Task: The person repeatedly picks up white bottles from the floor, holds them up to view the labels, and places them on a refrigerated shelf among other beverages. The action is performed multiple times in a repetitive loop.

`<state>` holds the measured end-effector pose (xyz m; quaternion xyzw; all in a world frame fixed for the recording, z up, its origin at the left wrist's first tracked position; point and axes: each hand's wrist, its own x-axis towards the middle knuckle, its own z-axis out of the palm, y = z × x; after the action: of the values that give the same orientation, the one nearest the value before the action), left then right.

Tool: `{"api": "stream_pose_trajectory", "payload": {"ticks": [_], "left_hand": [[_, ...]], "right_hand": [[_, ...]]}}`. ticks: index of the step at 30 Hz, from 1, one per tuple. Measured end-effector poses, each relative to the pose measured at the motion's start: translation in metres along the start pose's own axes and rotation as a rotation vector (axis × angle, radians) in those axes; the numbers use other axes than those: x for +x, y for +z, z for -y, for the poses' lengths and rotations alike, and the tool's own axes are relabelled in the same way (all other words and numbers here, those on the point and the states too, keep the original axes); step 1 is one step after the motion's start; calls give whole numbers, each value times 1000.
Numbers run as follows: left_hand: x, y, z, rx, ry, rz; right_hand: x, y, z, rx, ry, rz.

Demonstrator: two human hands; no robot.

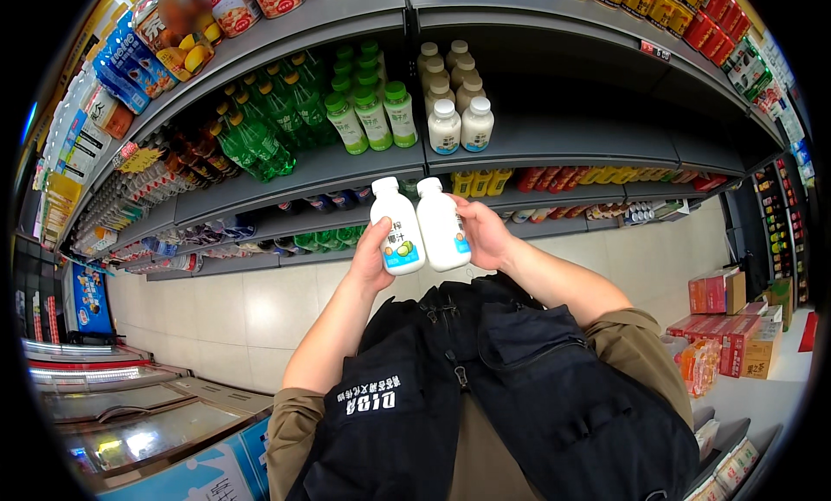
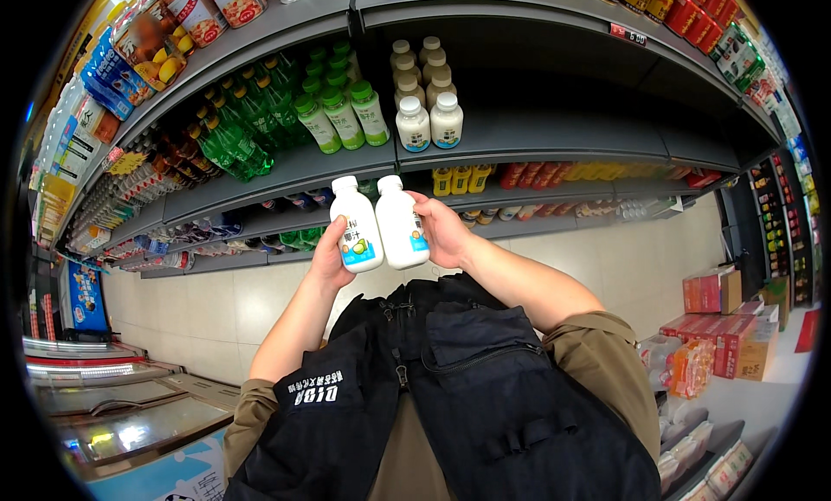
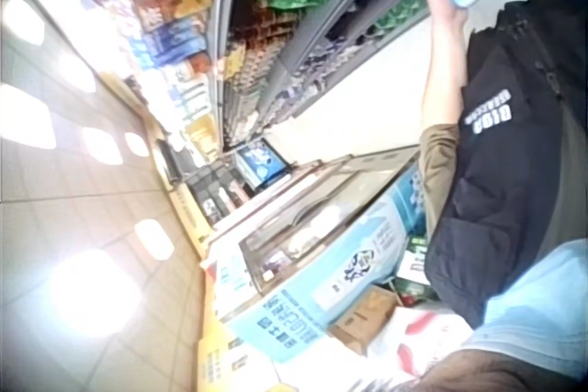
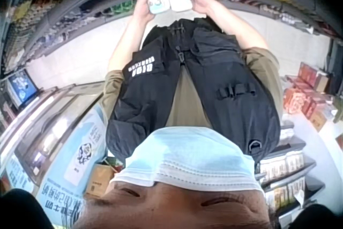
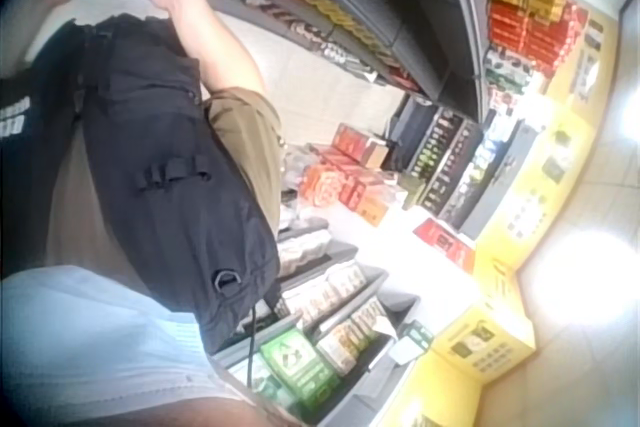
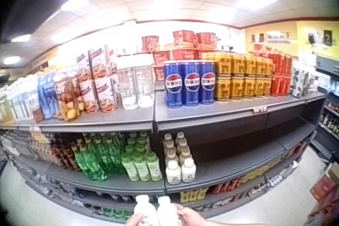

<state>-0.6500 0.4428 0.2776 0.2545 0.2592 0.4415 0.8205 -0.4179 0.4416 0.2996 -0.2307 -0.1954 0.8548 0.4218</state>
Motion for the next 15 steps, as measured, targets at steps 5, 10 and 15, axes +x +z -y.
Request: {"api": "stream_pose_trajectory", "payload": {"ticks": [5, 10, 15], "left_hand": [[-2, 3, -3, 47, 4, -59], [2, 6, -6, 29, -12, -63], [5, 11, -8, 93, 40, -48]], "right_hand": [[-2, 2, -9, -133, -110, -79], [1, -2, -20, -151, -241, -28], [-1, 10, -11, -153, -227, -30]]}}
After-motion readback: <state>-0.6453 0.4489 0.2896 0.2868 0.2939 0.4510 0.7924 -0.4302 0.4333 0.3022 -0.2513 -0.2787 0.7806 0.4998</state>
